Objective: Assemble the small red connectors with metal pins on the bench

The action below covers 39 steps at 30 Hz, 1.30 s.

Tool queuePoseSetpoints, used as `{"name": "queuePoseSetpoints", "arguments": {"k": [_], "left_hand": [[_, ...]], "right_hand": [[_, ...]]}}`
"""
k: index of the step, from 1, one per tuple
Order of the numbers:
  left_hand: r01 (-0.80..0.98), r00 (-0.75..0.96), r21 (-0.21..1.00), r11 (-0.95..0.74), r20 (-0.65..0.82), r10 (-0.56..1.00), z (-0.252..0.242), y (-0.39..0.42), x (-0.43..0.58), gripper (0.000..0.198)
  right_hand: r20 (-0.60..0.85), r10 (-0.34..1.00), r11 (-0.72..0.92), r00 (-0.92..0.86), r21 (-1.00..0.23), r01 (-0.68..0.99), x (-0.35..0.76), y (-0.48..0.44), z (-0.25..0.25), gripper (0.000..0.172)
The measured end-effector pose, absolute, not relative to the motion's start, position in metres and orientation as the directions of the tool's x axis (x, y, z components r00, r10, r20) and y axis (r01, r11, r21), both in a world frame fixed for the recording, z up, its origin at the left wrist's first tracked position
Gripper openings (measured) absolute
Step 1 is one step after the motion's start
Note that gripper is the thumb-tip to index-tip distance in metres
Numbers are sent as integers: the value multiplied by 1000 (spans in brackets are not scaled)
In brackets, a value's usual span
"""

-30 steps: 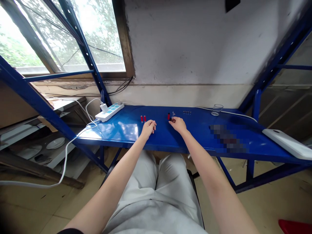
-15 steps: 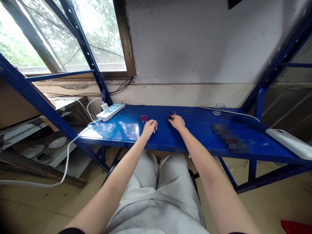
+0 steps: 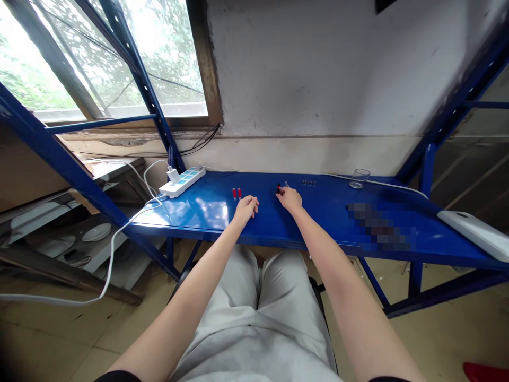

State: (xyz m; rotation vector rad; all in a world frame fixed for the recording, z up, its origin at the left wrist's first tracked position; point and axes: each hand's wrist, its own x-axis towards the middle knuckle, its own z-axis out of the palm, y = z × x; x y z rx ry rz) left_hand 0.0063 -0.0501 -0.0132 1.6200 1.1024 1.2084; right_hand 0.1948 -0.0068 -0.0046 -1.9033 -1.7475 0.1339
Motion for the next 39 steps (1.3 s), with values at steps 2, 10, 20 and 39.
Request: {"name": "queuePoseSetpoints", "arguments": {"k": [2,10,20,39], "left_hand": [[183,156,943,-278,251,955,-13,-51,6,27],[194,161,938,-288,259,952,-14,-49,7,27],[191,164,938,-290,260,951,-14,-50,7,26],[175,155,945,-274,249,956,-15,-49,8,25]], "right_hand": [[266,950,-27,162,-447,894,194,-7,-3,20],[215,962,-65,171,-427,902,194,-6,-2,22],[71,992,-58,108,-504,862,216,-6,4,12],[126,961,-151,246,-509,848,212,-21,2,24]]}}
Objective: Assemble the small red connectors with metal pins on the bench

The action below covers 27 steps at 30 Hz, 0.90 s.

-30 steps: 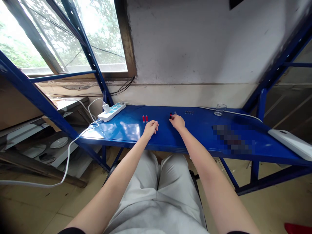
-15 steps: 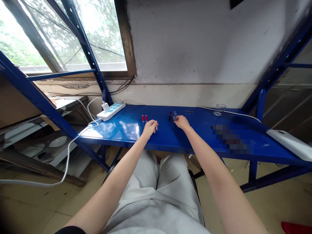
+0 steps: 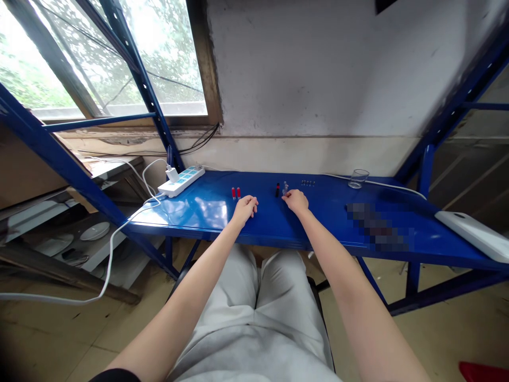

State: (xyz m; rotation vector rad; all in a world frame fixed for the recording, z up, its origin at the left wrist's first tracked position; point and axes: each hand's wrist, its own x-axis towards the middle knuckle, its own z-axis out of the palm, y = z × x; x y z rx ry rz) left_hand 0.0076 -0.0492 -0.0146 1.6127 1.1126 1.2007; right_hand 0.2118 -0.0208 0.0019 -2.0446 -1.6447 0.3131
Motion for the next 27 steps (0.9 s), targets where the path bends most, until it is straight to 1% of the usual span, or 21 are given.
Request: {"name": "queuePoseSetpoints", "arguments": {"k": [8,14,17,19,21,23,25,27], "left_hand": [[178,152,946,-270,244,958,-14,-49,8,25],[182,148,946,-268,243,959,-13,-51,8,26],[191,140,948,-256,231,963,-11,-53,8,26],[193,145,947,-257,231,962,-11,-53,8,26],[194,155,944,-266,239,959,-10,-53,8,26],[204,156,938,-279,250,955,-11,-53,7,26],[231,153,926,-297,267,952,-11,-53,7,26],[279,146,905,-322,292,945,-11,-53,8,26]], "right_hand": [[120,960,-164,252,-490,856,211,-20,2,23],[79,978,-127,192,-505,854,219,-16,4,26],[48,982,-134,182,-506,852,223,-19,11,19],[36,977,-165,211,-503,848,222,-26,17,15],[77,967,-175,242,-489,854,216,-35,23,17],[139,959,-142,245,-514,846,205,-45,27,21],[269,934,-50,234,-551,833,191,-54,25,26],[430,876,71,219,-563,823,179,-60,20,32]]}}
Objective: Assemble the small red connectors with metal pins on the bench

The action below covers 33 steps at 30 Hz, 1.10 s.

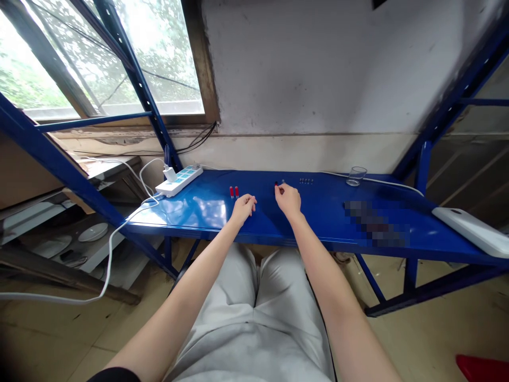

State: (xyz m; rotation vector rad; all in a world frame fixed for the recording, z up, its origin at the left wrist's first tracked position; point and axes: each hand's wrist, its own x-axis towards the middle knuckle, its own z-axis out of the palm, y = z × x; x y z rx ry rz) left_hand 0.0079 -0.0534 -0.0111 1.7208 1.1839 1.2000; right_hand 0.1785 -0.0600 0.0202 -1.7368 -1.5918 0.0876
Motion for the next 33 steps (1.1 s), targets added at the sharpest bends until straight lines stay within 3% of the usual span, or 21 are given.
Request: {"name": "queuePoseSetpoints", "arguments": {"k": [3,9,15,18,26,33], "left_hand": [[370,148,847,-382,352,924,-11,-54,9,22],[537,83,745,-396,420,904,-2,-51,2,17],[790,-7,574,-216,360,933,10,-52,-11,51],[874,4,457,-167,336,942,12,-50,-11,57],[915,10,390,-98,220,975,13,-34,-3,65],[955,42,272,-121,280,959,13,-28,-4,47]], "right_hand": [[544,830,226,123,-529,818,167,-65,9,36],[511,856,290,76,-597,748,169,-69,0,40],[465,883,278,70,-636,720,169,-70,0,39],[471,880,296,58,-641,709,169,-70,-1,38],[458,889,312,29,-650,693,169,-70,-3,37],[452,892,308,18,-634,709,169,-69,-4,38]]}}
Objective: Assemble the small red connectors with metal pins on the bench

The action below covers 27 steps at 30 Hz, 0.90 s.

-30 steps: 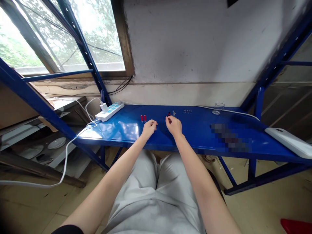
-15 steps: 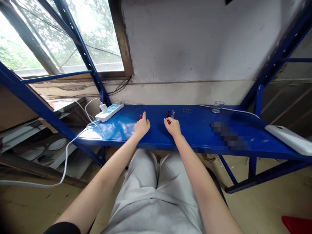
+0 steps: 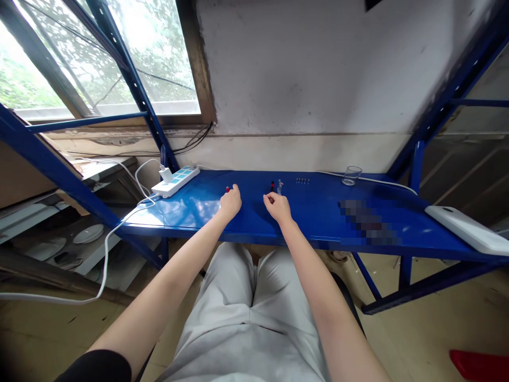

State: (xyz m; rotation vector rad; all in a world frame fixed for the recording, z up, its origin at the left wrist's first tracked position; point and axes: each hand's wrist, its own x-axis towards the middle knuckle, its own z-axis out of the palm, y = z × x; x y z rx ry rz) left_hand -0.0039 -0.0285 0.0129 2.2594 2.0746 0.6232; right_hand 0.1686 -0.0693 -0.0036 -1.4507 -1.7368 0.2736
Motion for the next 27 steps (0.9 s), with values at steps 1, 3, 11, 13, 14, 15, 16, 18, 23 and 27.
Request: {"name": "queuePoseSetpoints", "arguments": {"k": [1,3,11,13,14,15,16,18,23,27], "left_hand": [[952,55,275,-138,291,955,13,-28,-4,43],[930,71,327,-170,295,953,12,-26,-5,35],[300,82,906,-299,288,954,-1,-27,5,23],[118,74,954,-275,267,961,-4,-31,8,23],[55,74,963,-263,258,963,-5,-33,9,22],[7,81,967,-254,253,964,-6,-35,9,22],[-31,91,969,-247,249,964,-6,-36,9,22],[-88,114,969,-232,241,964,-6,-39,8,23],[-162,174,960,-230,258,950,-6,-43,3,28],[-188,246,962,-200,243,938,-4,-45,1,32]], "right_hand": [[453,891,309,16,-633,710,169,-69,-4,38],[463,886,321,10,-630,707,169,-69,-4,37],[447,895,291,15,-607,739,167,-69,-2,37],[451,893,308,-4,-604,735,166,-69,-2,35],[458,889,324,-17,-602,730,166,-68,-2,34],[466,884,343,-34,-599,724,165,-68,-2,34],[473,880,360,-50,-595,719,165,-68,-2,33],[476,876,378,-74,-584,718,165,-68,-2,34],[492,865,408,-100,-572,712,165,-68,-3,37],[524,846,436,-96,-577,691,166,-66,-5,38]]}}
